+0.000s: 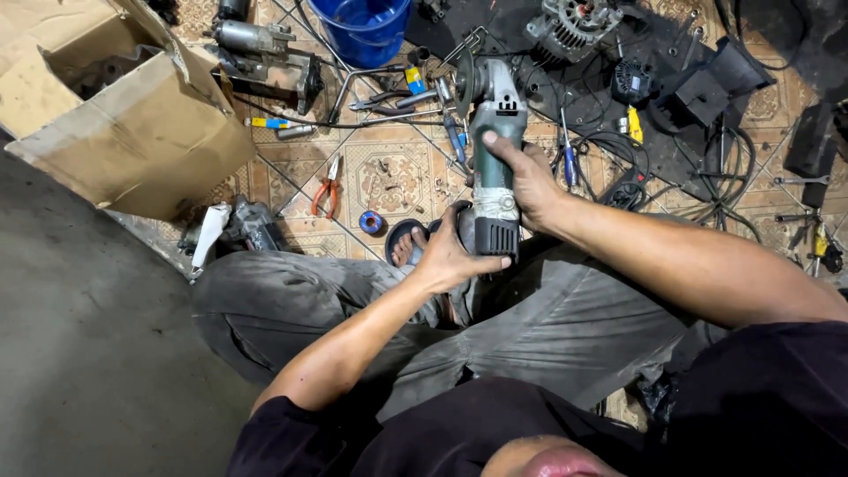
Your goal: The person sits on the floor and uses an angle grinder to smooth the edge of a cylindrical metal part. They then use pliers to remove a small piece from the part and a screwdriver to adjust or remove a component from the same part.
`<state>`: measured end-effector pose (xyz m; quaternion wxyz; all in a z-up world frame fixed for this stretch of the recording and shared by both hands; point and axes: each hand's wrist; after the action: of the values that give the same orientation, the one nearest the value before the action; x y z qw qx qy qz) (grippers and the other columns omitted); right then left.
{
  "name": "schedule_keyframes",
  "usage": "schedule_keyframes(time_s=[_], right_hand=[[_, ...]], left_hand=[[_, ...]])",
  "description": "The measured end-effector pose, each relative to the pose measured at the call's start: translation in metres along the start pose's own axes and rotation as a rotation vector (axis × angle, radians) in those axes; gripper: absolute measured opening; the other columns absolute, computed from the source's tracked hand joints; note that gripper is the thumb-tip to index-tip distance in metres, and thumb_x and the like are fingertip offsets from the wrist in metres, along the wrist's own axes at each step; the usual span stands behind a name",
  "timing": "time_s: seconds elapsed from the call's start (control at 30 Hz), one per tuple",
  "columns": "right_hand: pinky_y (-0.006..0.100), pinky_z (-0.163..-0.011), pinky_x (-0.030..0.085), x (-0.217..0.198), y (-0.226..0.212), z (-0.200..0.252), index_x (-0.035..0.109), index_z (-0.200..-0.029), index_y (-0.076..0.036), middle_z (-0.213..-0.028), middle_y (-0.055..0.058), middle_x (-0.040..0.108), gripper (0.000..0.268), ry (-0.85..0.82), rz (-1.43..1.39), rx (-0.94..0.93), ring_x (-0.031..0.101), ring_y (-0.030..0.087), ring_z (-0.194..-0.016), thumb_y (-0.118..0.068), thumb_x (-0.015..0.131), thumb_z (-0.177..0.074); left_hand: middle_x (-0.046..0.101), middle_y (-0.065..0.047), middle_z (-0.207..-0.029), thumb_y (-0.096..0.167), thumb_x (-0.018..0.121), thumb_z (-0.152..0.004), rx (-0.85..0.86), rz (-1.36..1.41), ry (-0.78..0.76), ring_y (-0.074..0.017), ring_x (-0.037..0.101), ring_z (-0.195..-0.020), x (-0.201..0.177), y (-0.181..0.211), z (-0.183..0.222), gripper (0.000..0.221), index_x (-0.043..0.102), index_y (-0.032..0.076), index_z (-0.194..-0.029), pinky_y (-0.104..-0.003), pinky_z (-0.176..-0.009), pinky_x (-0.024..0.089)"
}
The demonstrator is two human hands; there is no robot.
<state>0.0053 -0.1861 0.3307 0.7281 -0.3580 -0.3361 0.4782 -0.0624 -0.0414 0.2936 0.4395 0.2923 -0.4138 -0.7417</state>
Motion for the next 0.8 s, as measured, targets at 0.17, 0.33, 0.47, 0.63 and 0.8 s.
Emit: schedule_keyframes(time_s=[0.17,0.33,0.47,0.63,0.8], right_hand=[[0.040,-0.056,0.066,0.006,0.002,0.002,0.059,-0.095,0.003,-0.071,0.017,0.067,0.047,0.028,0.028,-0.030,0.075,0.028,-0.062,-0.028,0.089,-0.078],[0.039,-0.059,0.064,0.009,0.003,0.006,0.056,-0.097,0.002,-0.072,0.017,0.065,0.053,0.073,0.060,0.021,0.074,0.027,-0.063,-0.030,0.091,-0.075],[0.039,-0.061,0.064,0.004,0.008,-0.001,0.057,-0.099,0.003,-0.073,0.016,0.063,0.056,0.078,0.089,0.028,0.074,0.026,-0.066,-0.032,0.092,-0.074],[0.038,-0.060,0.064,0.009,0.000,0.007,0.064,-0.099,0.001,-0.074,0.012,0.064,0.052,0.043,0.182,0.007,0.073,0.023,-0.066,-0.032,0.094,-0.071],[0.035,-0.058,0.064,0.014,-0.006,0.016,0.064,-0.097,0.004,-0.071,0.012,0.064,0.047,0.012,0.148,0.014,0.073,0.022,-0.063,-0.025,0.091,-0.072]], left_hand=[[0.060,-0.032,-0.135,0.055,0.092,-0.052,0.009,0.027,-0.031,-0.0491,0.057,-0.131,-0.002,0.012,0.007,0.116,0.040,0.015,-0.147,-0.053,-0.115,0.045],[0.059,-0.030,-0.136,0.059,0.091,-0.052,0.003,0.002,-0.058,-0.0477,0.057,-0.131,0.001,0.005,0.004,0.117,0.039,0.015,-0.147,-0.052,-0.113,0.047],[0.058,-0.031,-0.136,0.060,0.091,-0.053,0.020,0.010,-0.054,-0.0491,0.056,-0.131,0.001,0.000,0.004,0.118,0.039,0.012,-0.148,-0.053,-0.112,0.047],[0.056,-0.034,-0.137,0.056,0.091,-0.055,0.060,0.022,-0.050,-0.0530,0.054,-0.132,0.003,-0.002,0.004,0.118,0.038,0.006,-0.148,-0.057,-0.112,0.045],[0.059,-0.031,-0.136,0.061,0.091,-0.052,0.050,-0.039,-0.040,-0.0523,0.054,-0.132,0.006,-0.009,0.000,0.120,0.041,0.010,-0.147,-0.056,-0.118,0.037]])
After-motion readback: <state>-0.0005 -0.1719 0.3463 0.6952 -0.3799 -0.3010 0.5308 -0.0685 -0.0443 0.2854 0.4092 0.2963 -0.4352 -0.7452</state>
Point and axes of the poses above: each hand's wrist, its own z-axis away from the middle knuckle, its own x-axis out of the palm, y = z × x
